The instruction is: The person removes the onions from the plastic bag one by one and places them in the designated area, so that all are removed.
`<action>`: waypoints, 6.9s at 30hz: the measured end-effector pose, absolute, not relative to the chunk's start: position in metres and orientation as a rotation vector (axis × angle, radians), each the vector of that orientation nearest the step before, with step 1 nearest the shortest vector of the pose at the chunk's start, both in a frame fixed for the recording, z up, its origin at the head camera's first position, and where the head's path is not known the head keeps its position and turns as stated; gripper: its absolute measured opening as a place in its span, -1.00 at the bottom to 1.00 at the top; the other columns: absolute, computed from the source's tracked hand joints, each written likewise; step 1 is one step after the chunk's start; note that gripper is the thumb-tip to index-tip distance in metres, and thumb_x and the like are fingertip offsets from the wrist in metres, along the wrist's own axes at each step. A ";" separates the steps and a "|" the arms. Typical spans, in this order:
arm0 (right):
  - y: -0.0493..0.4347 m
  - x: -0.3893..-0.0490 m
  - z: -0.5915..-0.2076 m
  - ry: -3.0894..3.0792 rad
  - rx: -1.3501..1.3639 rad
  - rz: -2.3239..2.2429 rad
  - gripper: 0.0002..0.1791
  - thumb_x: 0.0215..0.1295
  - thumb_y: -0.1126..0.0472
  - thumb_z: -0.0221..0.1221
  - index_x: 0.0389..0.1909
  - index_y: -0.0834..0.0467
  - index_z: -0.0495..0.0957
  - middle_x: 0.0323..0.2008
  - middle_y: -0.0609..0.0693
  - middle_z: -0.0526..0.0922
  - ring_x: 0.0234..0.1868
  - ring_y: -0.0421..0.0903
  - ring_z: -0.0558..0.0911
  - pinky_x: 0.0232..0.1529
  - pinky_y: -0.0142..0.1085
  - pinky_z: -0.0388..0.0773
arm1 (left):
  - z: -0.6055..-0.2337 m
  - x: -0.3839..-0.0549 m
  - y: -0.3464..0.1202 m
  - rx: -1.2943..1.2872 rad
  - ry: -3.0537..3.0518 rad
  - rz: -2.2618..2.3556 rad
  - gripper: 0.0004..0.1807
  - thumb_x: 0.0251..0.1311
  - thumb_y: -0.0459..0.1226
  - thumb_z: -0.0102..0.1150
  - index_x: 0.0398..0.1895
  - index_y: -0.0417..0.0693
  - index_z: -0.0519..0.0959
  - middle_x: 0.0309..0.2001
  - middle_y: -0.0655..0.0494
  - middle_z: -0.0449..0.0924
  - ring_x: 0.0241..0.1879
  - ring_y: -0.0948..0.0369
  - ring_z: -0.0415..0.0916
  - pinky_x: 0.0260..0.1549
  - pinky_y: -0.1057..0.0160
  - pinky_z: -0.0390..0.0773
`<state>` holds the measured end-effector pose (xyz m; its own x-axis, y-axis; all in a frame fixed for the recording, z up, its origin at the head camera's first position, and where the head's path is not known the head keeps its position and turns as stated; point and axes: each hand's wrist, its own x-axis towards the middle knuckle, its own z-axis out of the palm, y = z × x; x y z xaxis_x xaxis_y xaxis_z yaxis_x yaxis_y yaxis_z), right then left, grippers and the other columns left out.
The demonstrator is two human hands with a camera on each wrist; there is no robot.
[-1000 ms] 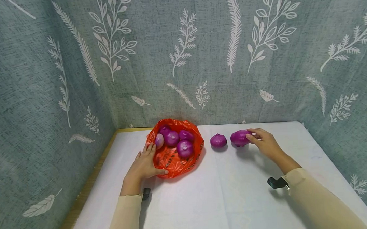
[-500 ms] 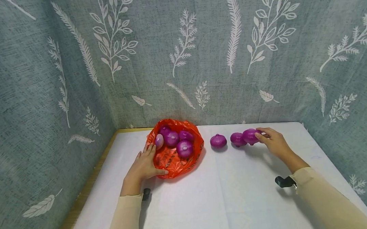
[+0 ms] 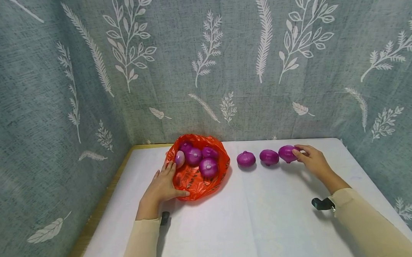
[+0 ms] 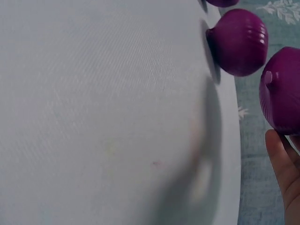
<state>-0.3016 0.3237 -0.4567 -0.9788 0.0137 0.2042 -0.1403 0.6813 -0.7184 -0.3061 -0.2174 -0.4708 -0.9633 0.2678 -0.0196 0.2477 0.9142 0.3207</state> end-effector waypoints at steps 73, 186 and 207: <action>0.342 -0.311 -0.485 -2.820 -0.037 1.142 -0.18 0.46 -0.23 -0.07 0.39 0.38 0.18 0.31 0.45 0.25 0.24 0.41 0.36 0.23 0.25 0.21 | -0.470 -0.306 -0.215 0.394 3.010 0.478 0.50 -0.43 0.50 0.31 0.54 -0.15 -0.04 0.53 -0.16 -0.13 0.50 -0.08 -0.30 0.39 -0.15 -0.24; 0.257 -0.319 -0.431 -2.690 0.100 1.332 -0.32 0.35 -0.11 0.18 0.37 0.15 0.34 0.27 0.19 0.43 0.22 0.17 0.46 0.04 0.03 0.54 | -0.478 -0.305 -0.213 0.481 3.051 0.497 0.45 -0.26 0.53 0.17 0.54 -0.22 -0.09 0.54 -0.11 -0.19 0.50 -0.09 -0.35 0.40 -0.13 -0.26; 0.158 -0.350 -0.444 -2.692 0.175 1.571 -0.38 0.30 -0.10 0.23 0.30 0.09 0.44 0.18 0.08 0.53 0.21 0.10 0.47 0.17 -0.03 0.46 | -0.463 -0.314 -0.230 0.537 3.104 0.444 0.36 -0.19 0.45 0.24 0.54 -0.18 -0.03 0.53 -0.13 -0.11 0.50 -0.09 -0.25 0.40 -0.11 -0.23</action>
<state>-0.3500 0.1578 -0.4444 -0.9935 -0.0866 0.0738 -0.1068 0.4874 -0.8666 -0.3139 -0.2299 -0.4628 -0.9423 0.3238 0.0855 0.3348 0.9041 0.2657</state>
